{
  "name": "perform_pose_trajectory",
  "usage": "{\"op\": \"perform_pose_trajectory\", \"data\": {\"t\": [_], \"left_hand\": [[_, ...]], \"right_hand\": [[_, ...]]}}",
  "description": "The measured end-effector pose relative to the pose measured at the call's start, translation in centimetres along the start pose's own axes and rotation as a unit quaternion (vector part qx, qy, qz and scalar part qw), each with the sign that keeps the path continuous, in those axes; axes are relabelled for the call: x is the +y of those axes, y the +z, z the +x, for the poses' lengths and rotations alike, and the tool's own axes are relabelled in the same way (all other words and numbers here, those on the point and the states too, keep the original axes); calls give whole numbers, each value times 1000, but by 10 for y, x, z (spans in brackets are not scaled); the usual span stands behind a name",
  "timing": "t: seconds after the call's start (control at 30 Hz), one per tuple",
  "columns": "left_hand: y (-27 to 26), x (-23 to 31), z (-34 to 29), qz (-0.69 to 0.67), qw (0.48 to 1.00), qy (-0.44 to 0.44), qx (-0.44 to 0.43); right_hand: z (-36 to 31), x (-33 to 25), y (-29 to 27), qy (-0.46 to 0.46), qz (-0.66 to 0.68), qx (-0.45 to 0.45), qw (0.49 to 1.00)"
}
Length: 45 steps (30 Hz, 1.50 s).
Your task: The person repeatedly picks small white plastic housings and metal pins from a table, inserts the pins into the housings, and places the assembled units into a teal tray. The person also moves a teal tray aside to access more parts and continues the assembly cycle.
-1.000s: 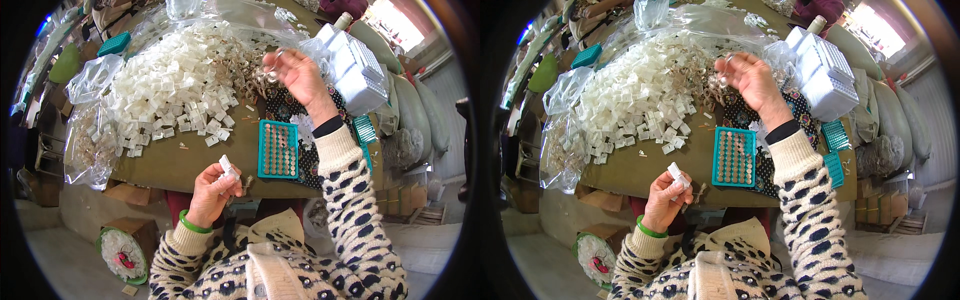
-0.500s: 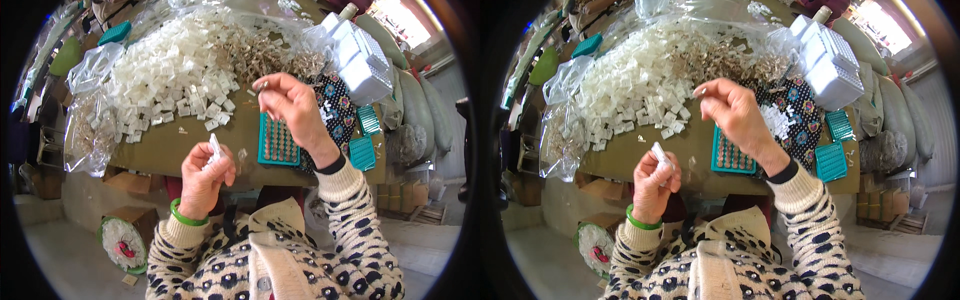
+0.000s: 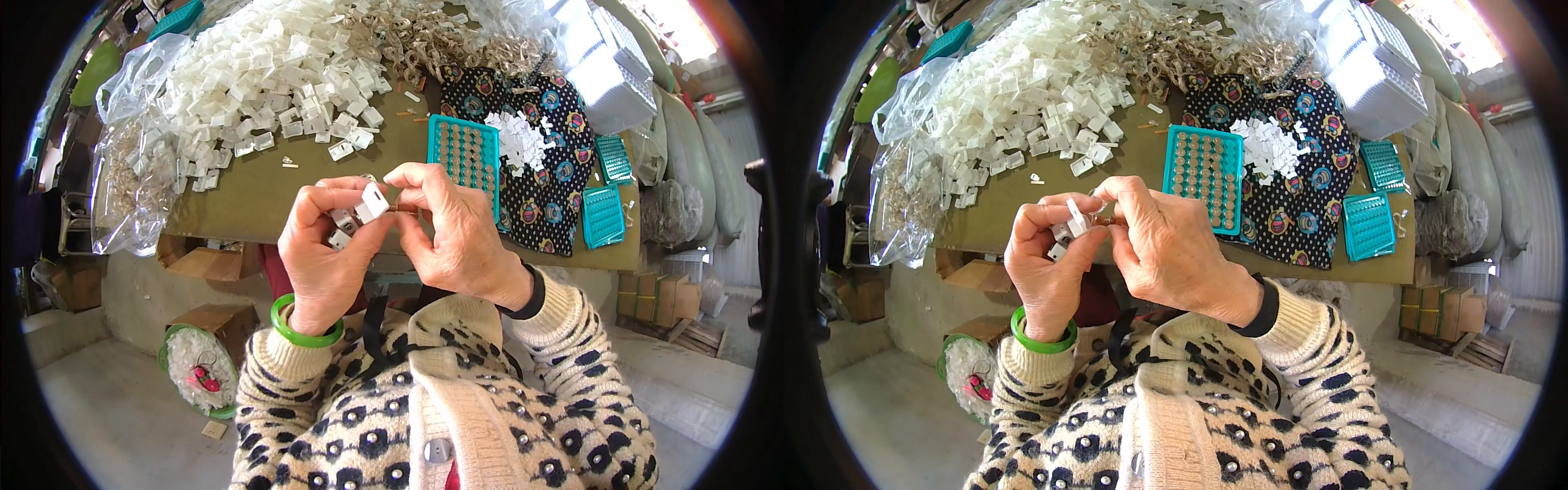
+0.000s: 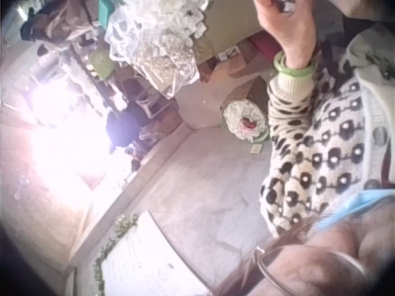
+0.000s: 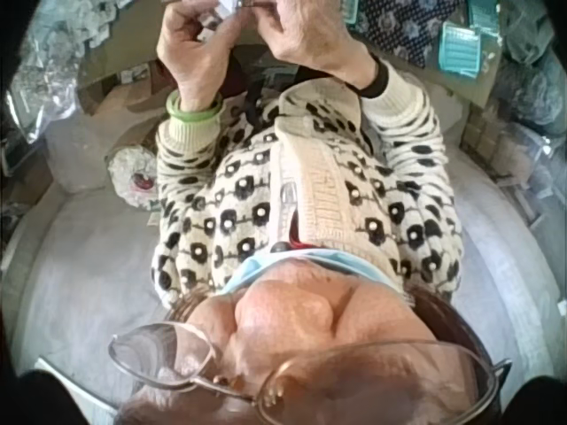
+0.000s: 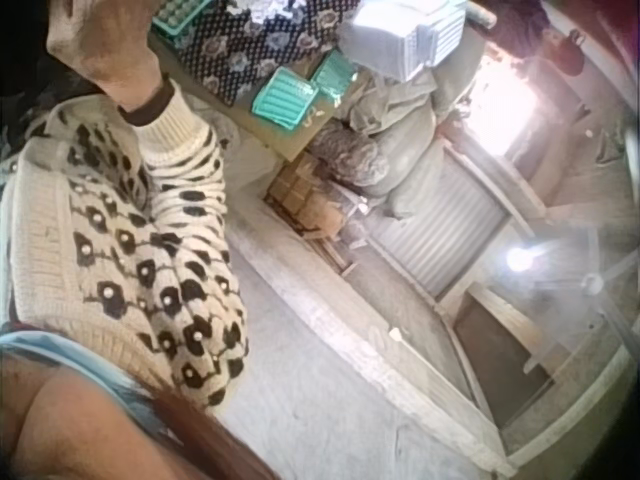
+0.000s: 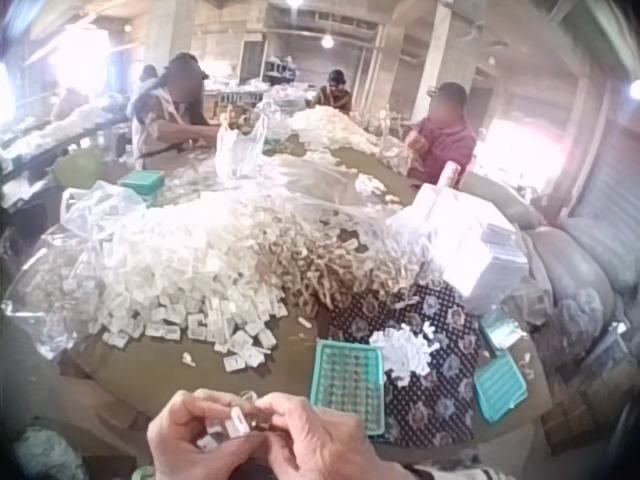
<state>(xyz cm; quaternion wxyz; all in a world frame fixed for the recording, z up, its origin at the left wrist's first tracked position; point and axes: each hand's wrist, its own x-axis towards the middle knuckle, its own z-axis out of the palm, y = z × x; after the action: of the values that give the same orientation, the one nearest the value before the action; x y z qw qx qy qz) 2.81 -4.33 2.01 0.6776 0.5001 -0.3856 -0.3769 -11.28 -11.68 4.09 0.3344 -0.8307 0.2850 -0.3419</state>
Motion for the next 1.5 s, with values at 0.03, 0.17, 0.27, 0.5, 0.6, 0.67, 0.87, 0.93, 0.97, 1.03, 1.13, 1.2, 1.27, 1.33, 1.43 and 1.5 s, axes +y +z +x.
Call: {"op": "perform_pose_trajectory", "data": {"t": [0.03,0.17,0.27,0.5,0.6,0.67,0.87,0.93,0.97,1.03,1.13,1.2,1.27,1.33,1.43,1.5], "left_hand": [[0,0,-1,22,1000,2,-7],[5,-1,-5,-8,1000,4,20],[8,-1,-13,-148,984,-89,40],[8,-6,-34,-212,953,-215,36],[7,-8,-42,-243,934,-260,13],[6,-9,-47,-261,924,-279,-3],[8,-10,-50,-273,923,-269,-41],[9,-10,-49,-278,926,-254,-32],[9,-11,-47,-278,927,-251,-34],[9,-10,-46,-276,928,-246,-39],[7,-10,-44,-284,922,-259,-37],[7,-10,-43,-290,919,-265,-31],[6,-10,-42,-294,918,-266,-26],[5,-11,-41,-292,920,-260,-23],[3,-13,-39,-291,920,-258,-40],[3,-14,-39,-300,916,-265,-45]], "right_hand": [[-1,-1,0,-9,2,4,1000],[-12,-6,-3,84,136,-5,987],[-20,-4,-1,169,282,7,945],[-47,14,7,-165,-72,66,981],[-61,19,5,-198,-137,72,968],[-68,20,2,-188,-146,66,969],[-74,14,-3,-121,-74,69,987],[-73,12,-2,-81,-45,67,993],[-72,12,0,-84,-30,73,993],[-71,11,4,-68,3,69,995],[-70,12,9,-72,25,73,994],[-68,13,8,-68,41,58,995],[-65,13,5,-90,16,44,995],[-62,12,-1,-133,-46,31,990],[-61,6,-5,-118,-39,14,992],[-60,6,-4,-124,-35,42,991]]}}
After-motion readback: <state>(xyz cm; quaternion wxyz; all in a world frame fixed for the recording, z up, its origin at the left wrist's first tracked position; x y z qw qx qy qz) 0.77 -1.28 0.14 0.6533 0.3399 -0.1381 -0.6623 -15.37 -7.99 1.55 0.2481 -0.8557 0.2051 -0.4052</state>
